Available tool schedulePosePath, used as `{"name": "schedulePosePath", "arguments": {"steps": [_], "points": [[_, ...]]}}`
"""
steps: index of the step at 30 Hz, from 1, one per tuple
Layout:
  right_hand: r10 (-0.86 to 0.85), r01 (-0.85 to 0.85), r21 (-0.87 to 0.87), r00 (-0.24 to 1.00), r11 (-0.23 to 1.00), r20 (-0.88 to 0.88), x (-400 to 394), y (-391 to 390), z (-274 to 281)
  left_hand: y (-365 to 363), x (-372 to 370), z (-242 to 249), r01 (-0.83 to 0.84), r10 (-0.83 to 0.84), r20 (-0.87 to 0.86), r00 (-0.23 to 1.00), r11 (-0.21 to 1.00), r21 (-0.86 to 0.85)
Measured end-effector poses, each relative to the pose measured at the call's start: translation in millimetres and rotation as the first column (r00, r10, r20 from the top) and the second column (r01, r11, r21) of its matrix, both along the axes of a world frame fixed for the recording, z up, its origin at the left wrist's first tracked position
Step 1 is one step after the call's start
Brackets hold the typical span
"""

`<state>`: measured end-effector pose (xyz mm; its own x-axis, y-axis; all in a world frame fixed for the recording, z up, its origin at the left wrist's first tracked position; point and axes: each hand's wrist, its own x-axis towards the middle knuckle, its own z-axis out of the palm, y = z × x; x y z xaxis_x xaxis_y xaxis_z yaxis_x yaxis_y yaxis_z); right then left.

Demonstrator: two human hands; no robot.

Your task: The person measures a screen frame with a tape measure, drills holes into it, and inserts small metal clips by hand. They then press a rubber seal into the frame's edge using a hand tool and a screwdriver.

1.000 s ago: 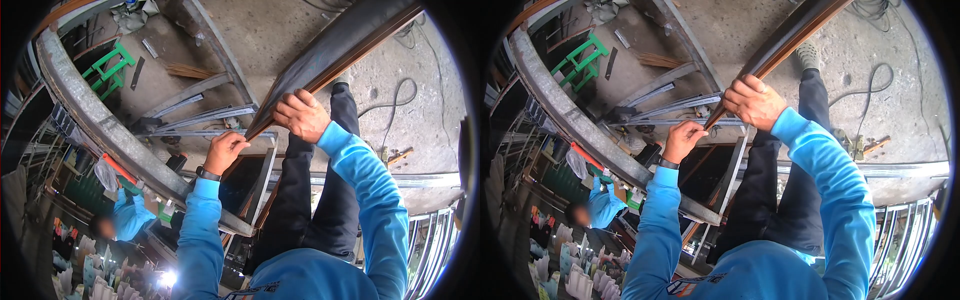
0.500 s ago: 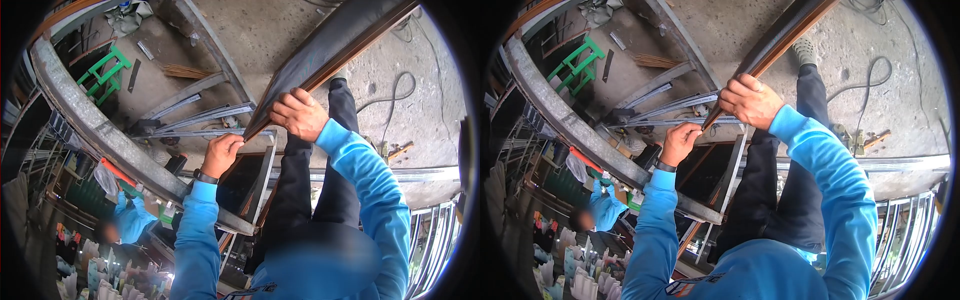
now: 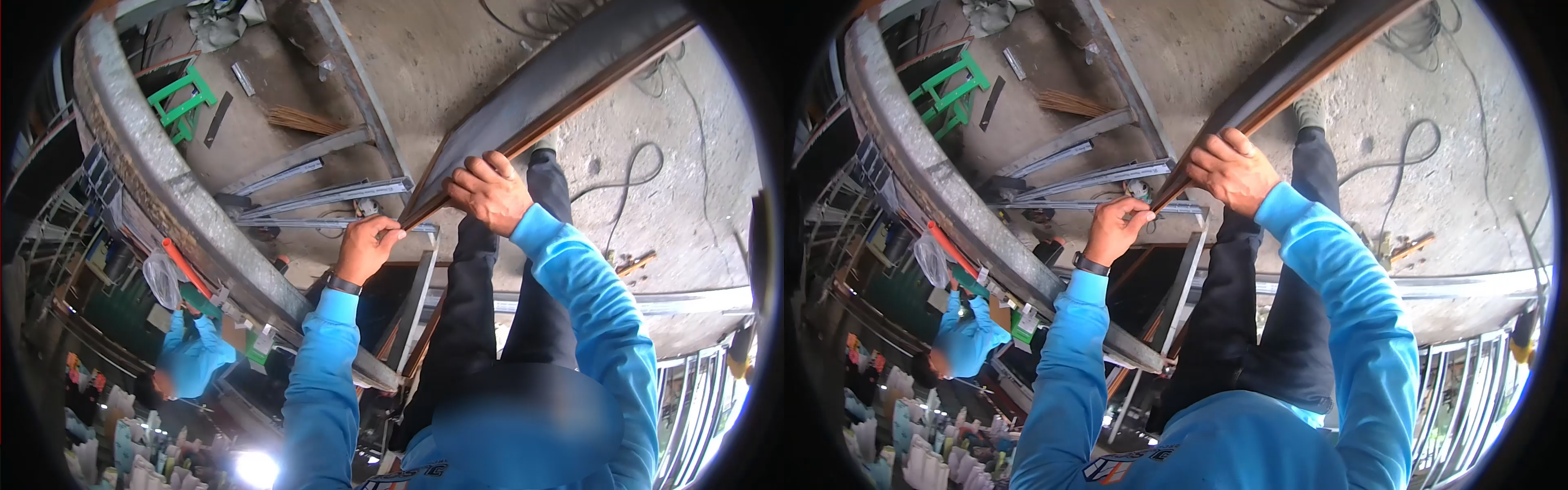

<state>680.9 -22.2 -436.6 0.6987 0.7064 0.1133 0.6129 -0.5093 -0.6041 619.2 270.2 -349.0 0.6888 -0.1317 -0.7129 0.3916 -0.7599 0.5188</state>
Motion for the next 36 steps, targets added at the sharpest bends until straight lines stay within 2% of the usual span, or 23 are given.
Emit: {"name": "schedulePosePath", "arguments": {"steps": [4, 5, 6, 9, 11, 13, 15, 16, 17, 18, 19, 21, 23, 24, 27, 28, 29, 30, 31, 33, 34, 35, 36], "points": [[0.024, -0.037, -0.139, 0.995, 0.99, -0.094, -7, 0, 9, 2, -18, -8, -0.045, 0.053, 0.132, 0.99, 0.997, -0.062], [-0.025, 0.009, -0.151, 0.995, 0.988, -0.101, -13, 3, 3, 1, -24, -10, -0.052, 0.073, 0.224, 0.972, 0.994, -0.101], [-0.064, 0.058, -0.121, 0.997, 0.991, -0.046, -14, 6, 5, 1, -31, -11, -0.073, 0.086, 0.229, 0.97, 0.995, -0.063], [-0.067, 0.043, -0.226, 0.993, 0.973, -0.101, -8, 14, 28, 2, -52, -5, -0.066, 0.057, 0.23, 0.972, 0.997, 0.033], [-0.062, 0.057, -0.256, 0.998, 0.965, -0.008, -5, 19, 36, -12, -61, 33, -0.243, 0.219, 0.509, 0.832, 0.97, -0.02], [-0.019, -0.007, -0.338, 0.997, 0.941, -0.076, -2, 18, 41, -17, -73, 103, -0.335, 0.337, 0.51, 0.792, 0.937, -0.098], [0.042, -0.072, -0.367, 0.995, 0.927, -0.09, -5, 18, 40, 1, -91, 177, -0.433, 0.464, 0.578, 0.671, 0.878, -0.203], [0.078, -0.12, -0.389, 0.989, 0.913, -0.123, -5, 14, 39, 22, -110, 198, -0.508, 0.46, 0.667, 0.586, 0.85, -0.14], [0.108, -0.159, -0.412, 0.984, 0.897, -0.144, -3, 10, 36, 54, -124, 229, -0.623, 0.476, 0.734, 0.485, 0.777, -0.093], [0.202, -0.21, -0.406, 0.977, 0.889, -0.062, -9, 2, 23, 85, -152, 226, -0.774, 0.456, 0.808, 0.374, 0.634, 0.001], [0.285, -0.252, -0.402, 0.958, 0.88, 0.024, -7, -6, 17, 122, -171, 233, -0.857, 0.453, 0.82, 0.35, 0.508, 0.086], [0.405, -0.436, -0.482, 0.898, 0.76, -0.173, -2, -5, 39, 188, -204, 237, -0.789, 0.229, 0.803, 0.551, 0.458, 0.411], [0.495, -0.525, -0.431, 0.848, 0.734, -0.189, 1, -12, 34, 206, -230, 230, -0.814, 0.291, 0.79, 0.54, 0.42, 0.402], [0.531, -0.554, -0.362, 0.83, 0.75, -0.171, 4, -16, 31, 201, -242, 237, -0.876, 0.291, 0.857, 0.425, 0.37, 0.308], [0.587, -0.621, -0.268, 0.784, 0.737, -0.203, 14, -21, 25, 175, -319, 234, -0.967, 0.361, 0.899, 0.25, 0.054, 0.247], [0.585, -0.62, -0.275, 0.784, 0.734, -0.206, 15, -20, 27, 162, -351, 222, -0.952, 0.38, 0.874, 0.302, 0.073, 0.297], [0.578, -0.612, -0.281, 0.791, 0.739, -0.203, 16, -13, 28, 149, -374, 211, -0.9, 0.432, 0.791, 0.433, 0.169, 0.401], [0.576, -0.626, -0.271, 0.78, 0.732, -0.246, 19, -12, 28, 129, -378, 207, -0.918, 0.463, 0.796, 0.39, 0.126, 0.376], [0.621, -0.649, -0.232, 0.761, 0.725, -0.188, 22, -11, 21, 114, -378, 202, -0.932, 0.497, 0.795, 0.349, 0.091, 0.352], [0.644, -0.664, -0.191, 0.748, 0.723, -0.16, 23, -14, 13, 116, -400, 186, -0.889, 0.563, 0.69, 0.454, 0.241, 0.389], [0.641, -0.651, -0.297, 0.754, 0.699, -0.143, 23, -15, 11, 118, -421, 163, -0.707, 0.188, 0.701, 0.687, 0.392, 0.588], [0.606, -0.628, -0.317, 0.775, 0.711, -0.177, 20, -10, 23, 108, -405, 177, -0.711, 0.245, 0.677, 0.694, 0.377, 0.593], [0.632, -0.632, -0.27, 0.768, 0.726, -0.099, 20, -6, 26, 92, -373, 191, -0.903, 0.472, 0.771, 0.428, 0.196, 0.382]]}}
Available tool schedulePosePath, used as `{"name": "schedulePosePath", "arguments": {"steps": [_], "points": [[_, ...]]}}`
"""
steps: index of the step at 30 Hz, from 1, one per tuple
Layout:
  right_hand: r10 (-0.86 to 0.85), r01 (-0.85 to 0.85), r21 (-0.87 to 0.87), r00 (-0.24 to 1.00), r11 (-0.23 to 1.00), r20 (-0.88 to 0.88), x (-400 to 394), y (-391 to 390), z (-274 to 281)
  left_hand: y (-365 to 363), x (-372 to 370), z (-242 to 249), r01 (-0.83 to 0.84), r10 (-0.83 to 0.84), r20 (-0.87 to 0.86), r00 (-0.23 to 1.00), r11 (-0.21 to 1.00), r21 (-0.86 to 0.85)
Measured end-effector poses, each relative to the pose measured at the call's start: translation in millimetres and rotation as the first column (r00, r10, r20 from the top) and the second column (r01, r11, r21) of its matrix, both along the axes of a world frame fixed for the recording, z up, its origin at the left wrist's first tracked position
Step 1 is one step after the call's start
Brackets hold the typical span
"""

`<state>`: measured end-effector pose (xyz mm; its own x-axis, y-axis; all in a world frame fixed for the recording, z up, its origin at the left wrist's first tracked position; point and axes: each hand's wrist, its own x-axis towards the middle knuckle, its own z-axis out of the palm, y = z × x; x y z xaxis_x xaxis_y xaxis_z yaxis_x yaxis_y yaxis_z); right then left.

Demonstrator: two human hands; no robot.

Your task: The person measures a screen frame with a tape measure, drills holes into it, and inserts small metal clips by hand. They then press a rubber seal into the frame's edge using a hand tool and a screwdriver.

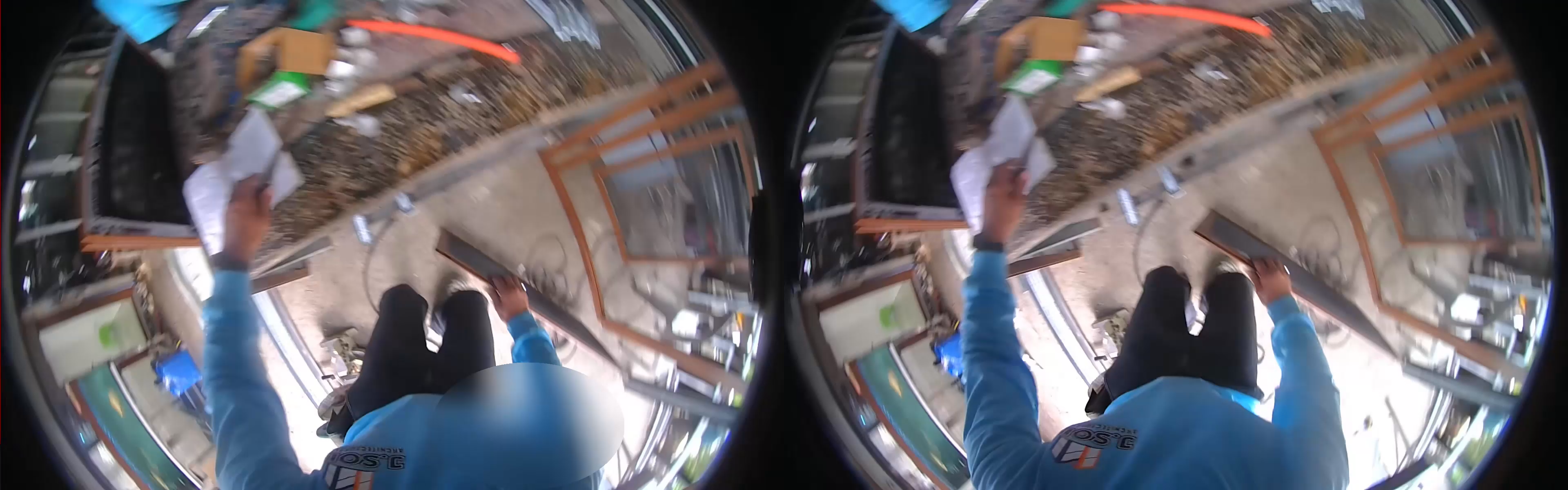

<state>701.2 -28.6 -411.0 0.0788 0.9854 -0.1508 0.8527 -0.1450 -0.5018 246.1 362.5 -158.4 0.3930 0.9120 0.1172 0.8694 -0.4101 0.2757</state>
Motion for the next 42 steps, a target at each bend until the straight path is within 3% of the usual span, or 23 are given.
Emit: {"name": "schedulePosePath", "arguments": {"steps": [1, 3, 4, 5, 7, 8, 9, 10, 13, 16, 18, 20, 21, 23, 24, 26, 28, 30, 34, 37, 42], "points": [[-0.001, 0.003, 0.057, 1.0, 0.998, -0.031, 1, 4, 3, -9, 1, -6, 0.013, -0.012, -0.022, 1.0, 0.997, 0.076], [-0.025, 0.033, 0.078, 0.995, 0.996, -0.099, -1, 16, 9, -7, -7, -8, -0.027, 0.027, -0.007, 1.0, 1.0, 0.0], [-0.013, 0.023, 0.105, 0.995, 0.994, -0.099, -3, 18, 3, -5, -19, -14, 0.053, -0.055, 0.007, 0.998, 0.981, 0.185], [0.014, 0.0, 0.143, 0.996, 0.99, -0.092, -1, 27, -3, -4, -33, -7, 0.111, -0.078, -0.112, 0.991, 0.94, 0.323], [0.015, 0.008, 0.149, 0.989, 0.989, -0.15, -5, 45, 20, -43, -24, 33, -0.088, 0.106, -0.005, 0.994, 0.846, 0.526], [0.025, 0.005, 0.167, 0.983, 0.986, -0.181, -7, 59, 26, -69, -19, 46, -0.113, 0.073, 0.09, 0.993, 0.787, 0.607], [0.027, 0.025, 0.208, 0.97, 0.978, -0.243, -7, 71, 23, -91, -7, 53, -0.306, 0.058, 0.42, 0.906, 0.775, 0.553], [0.028, 0.05, 0.244, 0.952, 0.969, -0.305, -9, 76, 19, -108, -2, 57, -0.266, -0.081, 0.507, 0.858, 0.775, 0.574], [0.063, 0.079, 0.315, 0.907, 0.946, -0.417, -4, 89, 8, -142, 55, 54, 0.265, -0.478, 0.237, 0.846, 0.762, 0.591], [0.038, 0.162, 0.309, 0.834, 0.937, -0.551, -3, 90, -2, -148, 126, 13, 0.653, -0.703, 0.261, 0.662, 0.711, 0.261], [0.11, 0.147, 0.342, 0.77, 0.928, -0.629, -1, 93, -6, -131, 167, -30, 0.758, -0.755, 0.395, 0.524, 0.625, 0.188], [0.131, 0.147, 0.346, 0.738, 0.927, -0.662, -1, 97, 2, -119, 200, -49, 0.852, -0.845, 0.342, 0.411, 0.49, 0.187], [0.147, 0.16, 0.35, 0.694, 0.923, -0.705, 6, 96, -5, -118, 212, -51, 0.846, -0.828, 0.362, 0.428, 0.508, 0.162], [0.183, 0.179, 0.35, 0.594, 0.919, -0.784, 20, 94, -19, -108, 230, -53, 0.86, -0.842, 0.448, 0.3, 0.442, 0.255], [0.143, 0.24, 0.319, 0.549, 0.917, -0.823, 13, 93, -9, -121, 231, -36, 0.851, -0.843, 0.404, 0.356, 0.47, 0.232], [0.175, 0.182, 0.34, 0.589, 0.923, -0.789, 5, 92, 1, -147, 234, -2, 0.83, -0.836, 0.301, 0.459, 0.524, 0.19], [0.255, 0.112, 0.392, 0.593, 0.913, -0.763, 6, 94, 3, -130, 255, -25, 0.827, -0.86, 0.323, 0.395, 0.486, 0.282], [0.19, 0.135, 0.343, 0.624, 0.929, -0.758, -9, 97, 5, -102, 271, -35, 0.883, -0.942, 0.164, 0.292, 0.331, 0.334], [0.114, 0.211, 0.335, 0.669, 0.918, -0.735, -29, 108, 4, -100, 273, -44, 0.91, -0.933, 0.174, 0.314, 0.348, 0.226], [0.137, 0.234, 0.399, 0.692, 0.887, -0.709, -30, 115, -6, -96, 275, -63, 0.913, -0.928, 0.299, 0.222, 0.305, 0.27], [0.047, 0.253, 0.434, 0.819, 0.865, -0.571, -36, 114, -11, -101, 274, -71, 0.932, -0.907, 0.325, 0.269, 0.33, 0.149]]}}
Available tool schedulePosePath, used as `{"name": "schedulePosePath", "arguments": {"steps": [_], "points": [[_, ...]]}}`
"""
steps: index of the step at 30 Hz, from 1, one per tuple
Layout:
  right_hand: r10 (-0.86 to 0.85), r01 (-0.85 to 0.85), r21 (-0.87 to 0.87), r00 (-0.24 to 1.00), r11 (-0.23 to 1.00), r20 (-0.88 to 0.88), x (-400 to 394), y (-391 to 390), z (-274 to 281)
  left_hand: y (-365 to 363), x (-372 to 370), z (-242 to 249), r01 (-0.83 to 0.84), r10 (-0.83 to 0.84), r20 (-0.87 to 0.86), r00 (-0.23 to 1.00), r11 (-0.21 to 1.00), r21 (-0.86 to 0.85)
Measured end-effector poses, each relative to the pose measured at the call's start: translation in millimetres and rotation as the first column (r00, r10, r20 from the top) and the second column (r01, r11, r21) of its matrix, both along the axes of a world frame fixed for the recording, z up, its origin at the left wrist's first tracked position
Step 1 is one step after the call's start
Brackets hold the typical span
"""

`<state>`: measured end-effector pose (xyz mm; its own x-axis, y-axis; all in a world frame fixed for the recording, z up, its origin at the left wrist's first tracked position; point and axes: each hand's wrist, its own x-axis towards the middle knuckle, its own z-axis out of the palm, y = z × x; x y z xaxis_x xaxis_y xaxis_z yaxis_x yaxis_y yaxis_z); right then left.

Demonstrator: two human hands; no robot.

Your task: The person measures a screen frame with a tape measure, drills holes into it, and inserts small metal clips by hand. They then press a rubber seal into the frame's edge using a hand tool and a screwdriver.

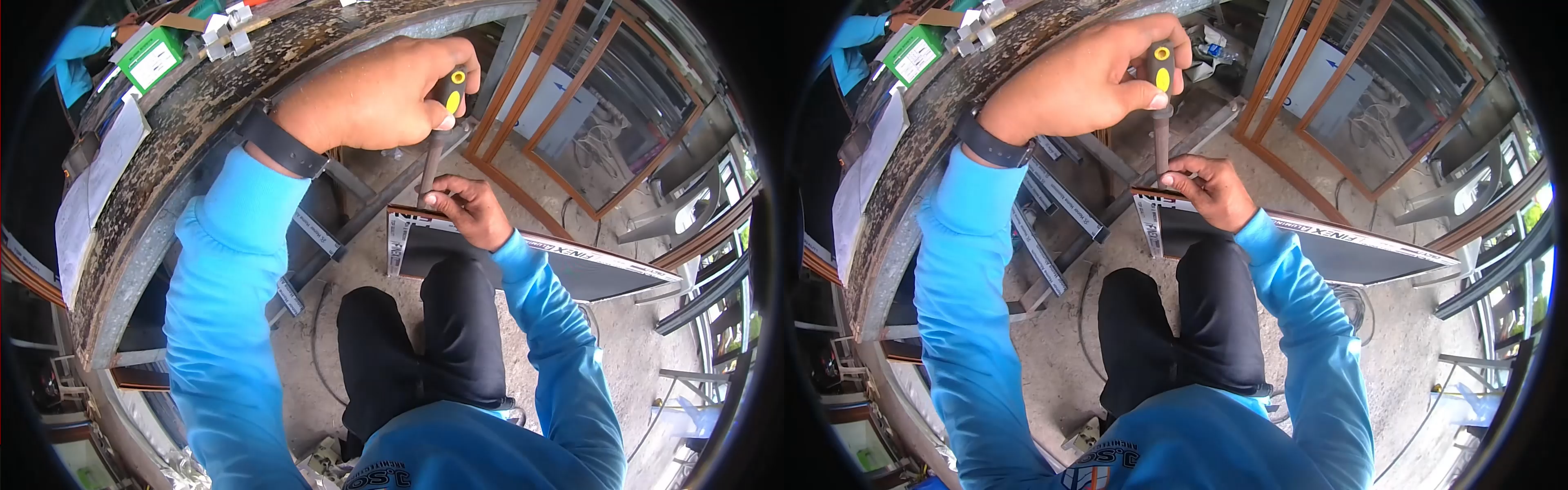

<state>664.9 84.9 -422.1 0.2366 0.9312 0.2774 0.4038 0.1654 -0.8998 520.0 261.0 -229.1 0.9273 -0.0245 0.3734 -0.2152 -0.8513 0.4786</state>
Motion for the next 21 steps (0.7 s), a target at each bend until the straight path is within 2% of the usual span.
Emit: {"name": "schedulePosePath", "arguments": {"steps": [2, 5, 13, 16, 21], "points": [[-0.03, 0.027, 0.058, 0.998, 0.998, 0.047, -6, 2, 0, -1, -1, -2, -0.014, 0.014, -0.019, 1.0, 1.0, -0.008], [-0.045, 0.042, 0.035, 0.993, 0.999, 0.107, -10, 0, 5, 0, -2, -10, -0.008, 0.007, -0.015, 1.0, 0.999, -0.054], [-0.07, 0.063, 0.052, 0.986, 0.997, 0.152, -12, -1, 4, 3, -3, -15, 0.005, -0.012, -0.059, 0.998, 0.992, -0.126], [-0.081, 0.073, 0.055, 0.984, 0.996, 0.158, -13, -3, 6, 0, -6, -9, -0.007, 0.001, -0.084, 0.997, 0.998, -0.07], [-0.091, 0.083, 0.056, 0.98, 0.995, 0.175, -14, -2, 6, 3, -4, -13, 0.019, -0.028, -0.074, 0.997, 0.993, -0.119]]}}
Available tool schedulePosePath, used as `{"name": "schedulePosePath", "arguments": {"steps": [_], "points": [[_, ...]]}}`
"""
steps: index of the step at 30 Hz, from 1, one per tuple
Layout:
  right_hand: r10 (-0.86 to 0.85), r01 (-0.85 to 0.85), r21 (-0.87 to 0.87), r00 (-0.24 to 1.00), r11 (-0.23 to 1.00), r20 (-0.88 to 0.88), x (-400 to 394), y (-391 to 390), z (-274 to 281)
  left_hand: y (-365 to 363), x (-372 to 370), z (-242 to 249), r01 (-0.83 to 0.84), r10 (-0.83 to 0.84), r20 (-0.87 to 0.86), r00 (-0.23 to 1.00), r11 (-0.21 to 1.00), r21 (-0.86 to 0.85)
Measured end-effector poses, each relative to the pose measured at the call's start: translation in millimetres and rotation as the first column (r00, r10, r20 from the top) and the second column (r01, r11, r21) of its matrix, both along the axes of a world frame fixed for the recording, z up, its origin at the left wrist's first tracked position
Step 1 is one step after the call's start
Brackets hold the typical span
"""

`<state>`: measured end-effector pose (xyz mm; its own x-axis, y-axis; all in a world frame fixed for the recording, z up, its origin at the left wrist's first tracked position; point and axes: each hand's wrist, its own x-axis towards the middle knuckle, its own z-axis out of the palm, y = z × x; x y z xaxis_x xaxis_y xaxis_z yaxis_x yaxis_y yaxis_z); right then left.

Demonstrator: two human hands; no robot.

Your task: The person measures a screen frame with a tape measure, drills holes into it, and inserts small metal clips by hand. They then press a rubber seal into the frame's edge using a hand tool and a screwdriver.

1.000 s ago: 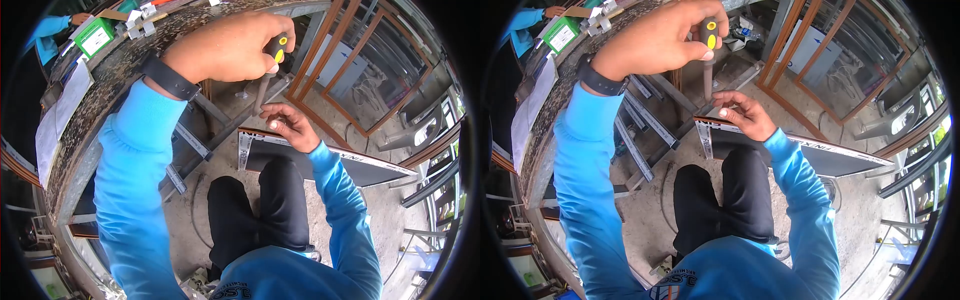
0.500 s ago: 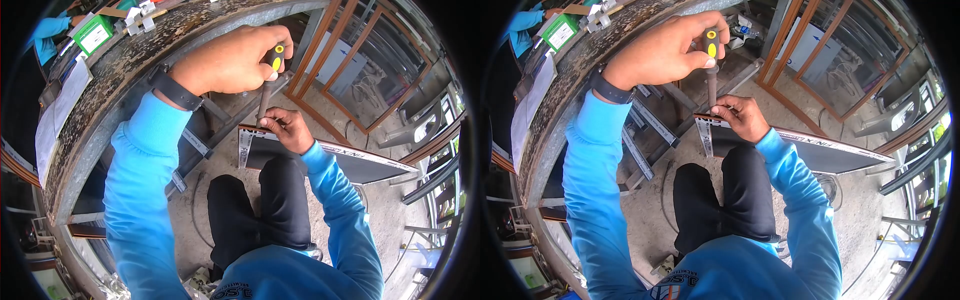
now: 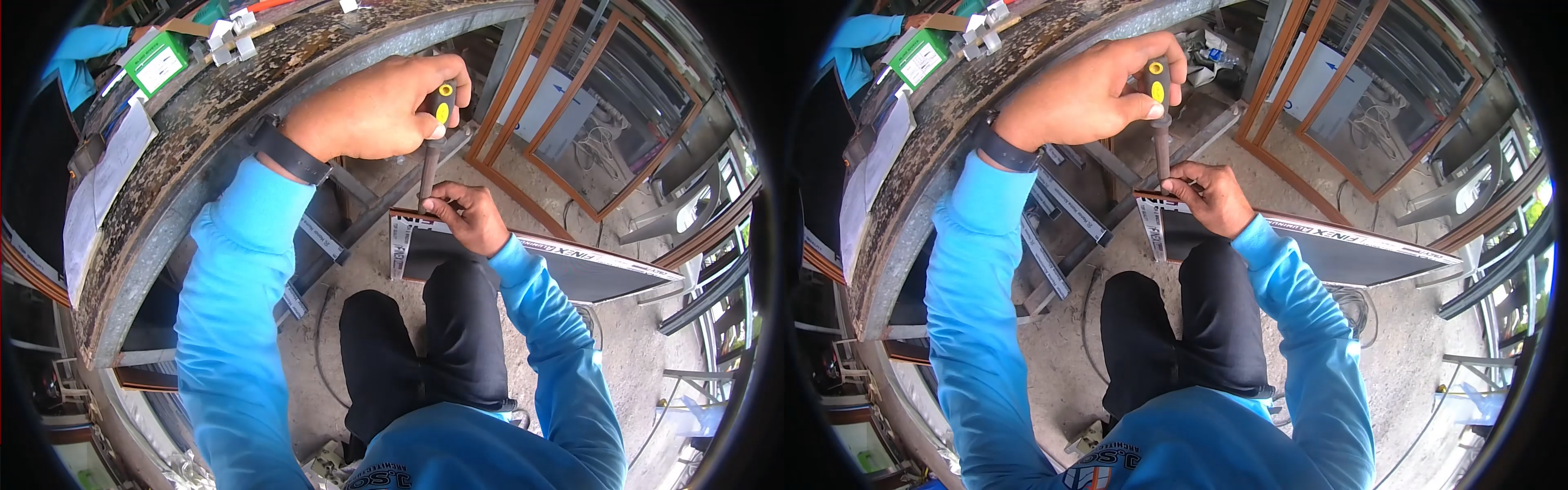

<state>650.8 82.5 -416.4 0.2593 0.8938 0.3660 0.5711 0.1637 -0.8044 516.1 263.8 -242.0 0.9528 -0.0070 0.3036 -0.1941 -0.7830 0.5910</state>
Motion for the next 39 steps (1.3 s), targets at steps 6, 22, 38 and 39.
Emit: {"name": "schedulePosePath", "arguments": {"steps": [6, 22, 38, 39], "points": [[0.016, -0.016, 0.023, 1.0, 1.0, 0.003, -3, 1, -3, -1, -2, 0, 0.004, -0.003, -0.005, 1.0, 1.0, 0.025], [-0.067, 0.033, 0.118, 0.952, 0.992, 0.299, -16, -2, -5, -43, 40, 30, -0.081, 0.175, -0.169, 0.97, 0.888, 0.453], [0.161, 0.012, -0.34, 0.865, 0.94, 0.475, 34, -34, 16, 13, -193, 98, -0.694, 0.617, 0.378, 0.69, 0.712, 0.105], [0.131, 0.092, -0.384, 0.846, 0.919, 0.516, 43, -47, 9, 39, -223, 91, -0.753, 0.651, 0.389, 0.652, 0.616, 0.233]]}}
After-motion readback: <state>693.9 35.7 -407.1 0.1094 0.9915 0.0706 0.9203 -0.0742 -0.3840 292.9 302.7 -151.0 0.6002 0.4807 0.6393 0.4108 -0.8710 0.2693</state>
